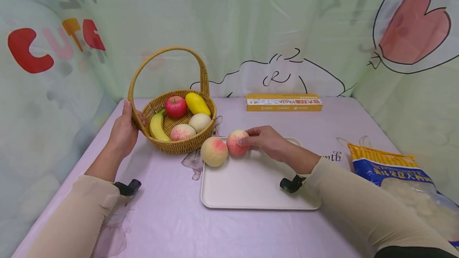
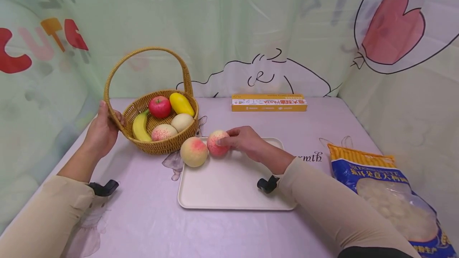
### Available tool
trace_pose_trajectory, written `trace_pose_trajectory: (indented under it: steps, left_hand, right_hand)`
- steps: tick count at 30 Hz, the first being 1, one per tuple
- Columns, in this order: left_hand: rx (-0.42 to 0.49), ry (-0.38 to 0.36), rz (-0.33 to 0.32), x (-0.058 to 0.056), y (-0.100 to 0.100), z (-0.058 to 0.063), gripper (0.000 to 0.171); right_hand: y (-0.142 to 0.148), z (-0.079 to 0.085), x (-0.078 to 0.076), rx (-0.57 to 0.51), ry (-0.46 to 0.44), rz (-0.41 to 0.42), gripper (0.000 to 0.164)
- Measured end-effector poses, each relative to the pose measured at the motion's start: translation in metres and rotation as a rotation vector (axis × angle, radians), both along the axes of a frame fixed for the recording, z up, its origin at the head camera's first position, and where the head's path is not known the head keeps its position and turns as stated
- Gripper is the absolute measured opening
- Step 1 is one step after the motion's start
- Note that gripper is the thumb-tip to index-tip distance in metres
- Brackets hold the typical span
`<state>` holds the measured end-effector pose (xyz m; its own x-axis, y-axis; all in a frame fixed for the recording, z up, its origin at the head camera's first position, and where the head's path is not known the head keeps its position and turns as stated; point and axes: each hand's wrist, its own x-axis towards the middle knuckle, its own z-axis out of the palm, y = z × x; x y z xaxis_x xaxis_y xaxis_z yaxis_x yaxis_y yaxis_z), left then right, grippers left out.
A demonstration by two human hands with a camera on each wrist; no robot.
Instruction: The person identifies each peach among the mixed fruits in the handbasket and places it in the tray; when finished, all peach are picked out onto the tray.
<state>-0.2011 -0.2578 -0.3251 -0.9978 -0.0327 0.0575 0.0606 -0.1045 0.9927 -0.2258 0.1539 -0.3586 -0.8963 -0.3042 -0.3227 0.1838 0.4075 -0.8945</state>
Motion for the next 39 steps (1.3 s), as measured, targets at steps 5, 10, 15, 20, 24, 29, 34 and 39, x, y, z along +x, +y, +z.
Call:
trace_pose_trajectory:
  steps: [5, 10, 15, 20, 24, 29, 34, 39]
  left_hand:
    - [-0.008, 0.0, 0.0, 0.0, 0.0, 0.0, 0.064]
    - [-0.01, 0.009, 0.002, 0.0, 0.0, -0.001, 0.063]
    - [-0.015, 0.012, 0.003, 0.0, -0.001, -0.002, 0.064]
    - [-0.017, 0.015, 0.002, 0.001, -0.001, -0.002, 0.063]
    - [-0.007, 0.018, -0.001, 0.001, 0.0, -0.002, 0.063]
    - [0.0, 0.01, 0.004, 0.001, 0.0, -0.001, 0.062]
    - [0.012, 0.012, 0.008, 0.001, 0.0, 0.0, 0.061]
    - [0.01, 0.015, 0.011, 0.001, 0.001, 0.0, 0.06]
  right_hand:
    - [0.0, 0.002, 0.001, 0.024, 0.002, 0.006, 0.063]
    - [0.001, 0.006, 0.004, 0.077, 0.031, 0.032, 0.066]
    - [0.004, 0.008, 0.005, 0.113, 0.066, 0.058, 0.068]
    - [0.006, 0.011, 0.007, 0.157, 0.076, 0.083, 0.071]
    - [0.007, 0.013, 0.009, 0.166, 0.081, 0.097, 0.071]
    - [0.009, 0.014, 0.01, 0.149, 0.091, 0.106, 0.073]
    - [0.009, 0.017, 0.01, 0.152, 0.115, 0.123, 0.077]
    - [0.006, 0.017, 0.011, 0.175, 0.151, 0.134, 0.079]
